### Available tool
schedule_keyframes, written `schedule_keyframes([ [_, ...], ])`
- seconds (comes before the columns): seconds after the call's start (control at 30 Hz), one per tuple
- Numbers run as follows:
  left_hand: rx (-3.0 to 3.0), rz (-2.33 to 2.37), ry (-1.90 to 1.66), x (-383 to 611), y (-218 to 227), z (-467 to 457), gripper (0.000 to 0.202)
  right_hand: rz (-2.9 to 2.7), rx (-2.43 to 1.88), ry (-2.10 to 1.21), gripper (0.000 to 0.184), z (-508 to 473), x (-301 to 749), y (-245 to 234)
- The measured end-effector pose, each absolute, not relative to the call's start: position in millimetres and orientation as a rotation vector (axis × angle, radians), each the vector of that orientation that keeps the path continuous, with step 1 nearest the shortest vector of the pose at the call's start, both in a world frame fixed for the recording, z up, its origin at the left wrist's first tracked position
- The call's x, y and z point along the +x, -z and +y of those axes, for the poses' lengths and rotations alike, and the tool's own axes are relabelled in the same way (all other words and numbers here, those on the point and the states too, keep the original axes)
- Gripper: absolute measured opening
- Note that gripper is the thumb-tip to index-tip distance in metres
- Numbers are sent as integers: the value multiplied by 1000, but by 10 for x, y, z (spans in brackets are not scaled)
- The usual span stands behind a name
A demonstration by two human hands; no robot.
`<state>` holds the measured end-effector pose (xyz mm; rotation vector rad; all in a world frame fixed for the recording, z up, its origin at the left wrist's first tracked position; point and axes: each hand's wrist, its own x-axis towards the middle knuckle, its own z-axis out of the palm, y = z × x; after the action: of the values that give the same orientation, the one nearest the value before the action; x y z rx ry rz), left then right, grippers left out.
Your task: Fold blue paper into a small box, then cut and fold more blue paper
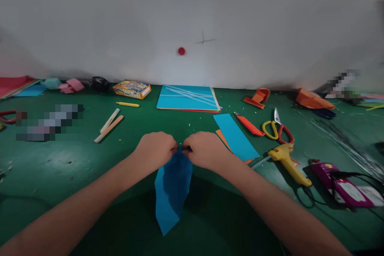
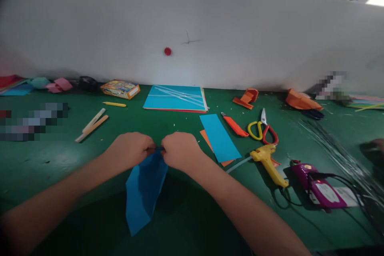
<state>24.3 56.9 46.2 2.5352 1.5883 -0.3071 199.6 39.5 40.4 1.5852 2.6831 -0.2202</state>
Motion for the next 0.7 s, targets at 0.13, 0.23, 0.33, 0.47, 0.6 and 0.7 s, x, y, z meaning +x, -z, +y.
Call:
schedule_keyframes([
  [0.13, 2526, 1615, 330, 231, -482, 595, 20, 2706, 1571, 214, 25, 402, 2025, -397],
  [0.23, 2521, 1628, 342, 224, -489, 599, 21, 2698, 1559, 214, 25, 407, 2019, -391],
  [0.33, 2522, 1629, 349, 219, -481, 592, 22, 2683, 1563, 215, 25, 410, 2010, -396],
  [0.47, 2546, 1629, 382, 230, -452, 596, 21, 2664, 1579, 217, 26, 411, 2006, -406],
  [0.6, 2573, 1640, 415, 289, -453, 609, 19, 2646, 1603, 209, 24, 398, 1990, -411],
  [0.7, 2581, 1642, 435, 355, -485, 597, 16, 2608, 1637, 197, 23, 389, 1961, -407],
])
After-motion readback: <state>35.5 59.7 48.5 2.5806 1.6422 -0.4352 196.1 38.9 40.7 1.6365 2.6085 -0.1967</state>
